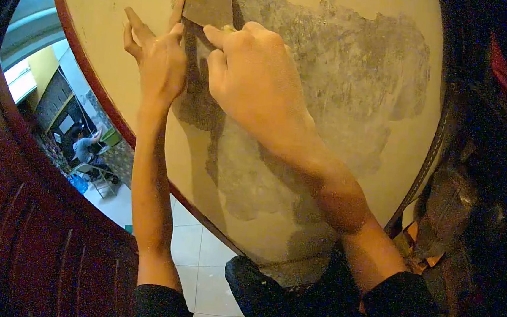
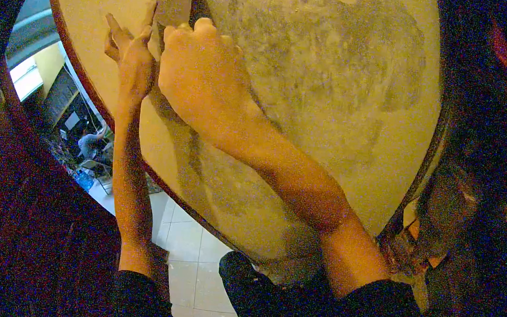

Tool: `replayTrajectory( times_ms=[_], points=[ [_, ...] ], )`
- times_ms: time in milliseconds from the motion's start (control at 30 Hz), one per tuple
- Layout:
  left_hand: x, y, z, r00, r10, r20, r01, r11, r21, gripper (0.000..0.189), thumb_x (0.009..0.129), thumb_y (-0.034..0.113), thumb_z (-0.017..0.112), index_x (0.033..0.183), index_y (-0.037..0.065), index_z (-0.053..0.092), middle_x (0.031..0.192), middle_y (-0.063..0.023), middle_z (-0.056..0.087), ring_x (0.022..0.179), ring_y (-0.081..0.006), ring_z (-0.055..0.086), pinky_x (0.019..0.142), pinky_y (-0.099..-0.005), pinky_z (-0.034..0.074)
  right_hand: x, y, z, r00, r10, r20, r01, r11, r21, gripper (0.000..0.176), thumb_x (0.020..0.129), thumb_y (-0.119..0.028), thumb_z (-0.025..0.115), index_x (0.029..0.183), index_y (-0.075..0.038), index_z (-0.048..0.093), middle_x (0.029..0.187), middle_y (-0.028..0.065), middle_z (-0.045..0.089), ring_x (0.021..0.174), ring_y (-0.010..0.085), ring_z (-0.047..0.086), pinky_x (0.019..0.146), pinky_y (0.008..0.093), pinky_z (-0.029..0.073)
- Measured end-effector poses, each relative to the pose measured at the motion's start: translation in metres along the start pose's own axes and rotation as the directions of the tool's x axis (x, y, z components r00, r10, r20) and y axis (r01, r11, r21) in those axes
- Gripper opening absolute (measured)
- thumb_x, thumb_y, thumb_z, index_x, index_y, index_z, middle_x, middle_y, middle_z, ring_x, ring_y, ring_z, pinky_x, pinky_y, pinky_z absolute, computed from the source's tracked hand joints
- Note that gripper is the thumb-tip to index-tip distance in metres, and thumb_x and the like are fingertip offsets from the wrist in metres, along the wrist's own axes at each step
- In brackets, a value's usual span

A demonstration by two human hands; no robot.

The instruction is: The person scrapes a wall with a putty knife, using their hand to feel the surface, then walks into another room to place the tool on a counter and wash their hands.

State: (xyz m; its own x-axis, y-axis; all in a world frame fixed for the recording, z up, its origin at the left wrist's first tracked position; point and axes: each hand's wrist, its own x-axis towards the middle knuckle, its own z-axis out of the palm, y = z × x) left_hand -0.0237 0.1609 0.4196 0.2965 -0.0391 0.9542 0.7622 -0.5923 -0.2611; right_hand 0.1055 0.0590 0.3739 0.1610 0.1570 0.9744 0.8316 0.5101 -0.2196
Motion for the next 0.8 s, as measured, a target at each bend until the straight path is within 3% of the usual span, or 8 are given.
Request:
replayTrajectory(
  times_ms=[100,167,300,500,600,667,733,800],
  points=[
    [0.009,-0.014,0.001,0.995,0.092,-0.027,-0.089,0.993,0.079,0.042,0.094,0.011,0.036,0.126,0.008,0.063,0.144,-0.0026,0.051,0.141,-0.0525,0.009,0.114,-0.0493,0.003,0.008,-0.004,0.003,0.998,-0.021,-0.054,0.020,0.999,-0.028,0.028,0.081,-0.013,0.058,0.103,-0.002,0.072,0.082,0.0259,0.064,0.079,0.0404,0.064,0.076,0.0480,0.053],
    [0.014,-0.019,-0.002,0.986,0.164,0.019,-0.162,0.948,0.273,0.042,0.095,0.012,0.035,0.126,0.009,0.063,0.144,-0.0081,0.050,0.141,-0.0523,0.008,0.114,-0.0496,0.003,0.014,-0.005,-0.004,0.997,-0.062,-0.044,0.063,0.998,0.013,0.027,0.081,-0.013,0.058,0.101,-0.002,0.072,0.083,0.0266,0.064,0.079,0.0406,0.064,0.076,0.0476,0.053],
    [0.010,-0.022,0.009,0.999,-0.023,0.036,0.022,0.999,0.029,0.044,0.095,0.012,0.036,0.129,0.011,0.062,0.140,-0.0209,0.051,0.141,-0.0514,0.007,0.114,-0.0492,0.002,0.007,-0.002,-0.005,0.999,-0.049,-0.020,0.048,0.998,-0.030,0.026,0.081,-0.013,0.058,0.101,-0.003,0.072,0.084,0.0266,0.064,0.081,0.0407,0.064,0.077,0.0475,0.053],
    [0.029,-0.032,-0.008,0.985,0.011,0.174,-0.058,0.962,0.267,0.044,0.096,0.014,0.035,0.132,0.012,0.060,0.140,-0.0321,0.043,0.142,-0.0504,0.004,0.114,-0.0482,0.002,0.013,-0.010,0.006,1.000,0.030,-0.008,-0.031,0.998,-0.061,0.027,0.083,-0.014,0.057,0.102,-0.003,0.072,0.085,0.0252,0.065,0.082,0.0411,0.065,0.080,0.0479,0.053],
    [0.029,-0.027,-0.010,0.975,0.010,0.224,-0.088,0.935,0.342,0.044,0.096,0.014,0.035,0.133,0.012,0.059,0.140,-0.0358,0.041,0.142,-0.0501,0.003,0.114,-0.0479,0.002,0.010,-0.004,-0.003,0.996,-0.057,-0.067,0.053,0.997,-0.060,0.027,0.083,-0.014,0.056,0.103,-0.003,0.072,0.086,0.0250,0.065,0.082,0.0408,0.065,0.079,0.0476,0.053],
    [0.020,-0.016,-0.005,0.974,0.220,0.051,-0.225,0.958,0.177,0.045,0.097,0.016,0.034,0.135,0.013,0.058,0.139,-0.0397,0.038,0.142,-0.0489,0.001,0.114,-0.0473,0.002,0.007,-0.003,-0.012,0.999,-0.038,0.013,0.039,0.996,-0.085,0.027,0.083,-0.014,0.056,0.102,-0.003,0.072,0.085,0.0251,0.066,0.083,0.0403,0.065,0.080,0.0474,0.053],
    [0.027,-0.028,0.009,0.969,0.244,-0.024,-0.234,0.948,0.216,0.046,0.097,0.016,0.032,0.136,0.013,0.057,0.136,-0.0386,0.042,0.142,-0.0485,0.002,0.114,-0.0475,0.002,0.012,-0.006,-0.006,0.999,-0.039,-0.031,0.037,0.996,-0.076,0.027,0.083,-0.014,0.057,0.101,-0.002,0.072,0.085,0.0254,0.066,0.083,0.0403,0.065,0.080,0.0472,0.053],
    [0.033,-0.040,0.020,0.946,0.237,-0.223,-0.208,0.967,0.144,0.047,0.097,0.015,0.031,0.136,0.013,0.057,0.129,-0.0400,0.048,0.142,-0.0485,0.004,0.113,-0.0483,0.003,0.019,-0.002,-0.004,0.997,-0.036,-0.068,0.031,0.996,-0.084,0.027,0.082,-0.014,0.057,0.100,-0.002,0.073,0.086,0.0257,0.066,0.084,0.0403,0.065,0.081,0.0470,0.052]
  ],
)
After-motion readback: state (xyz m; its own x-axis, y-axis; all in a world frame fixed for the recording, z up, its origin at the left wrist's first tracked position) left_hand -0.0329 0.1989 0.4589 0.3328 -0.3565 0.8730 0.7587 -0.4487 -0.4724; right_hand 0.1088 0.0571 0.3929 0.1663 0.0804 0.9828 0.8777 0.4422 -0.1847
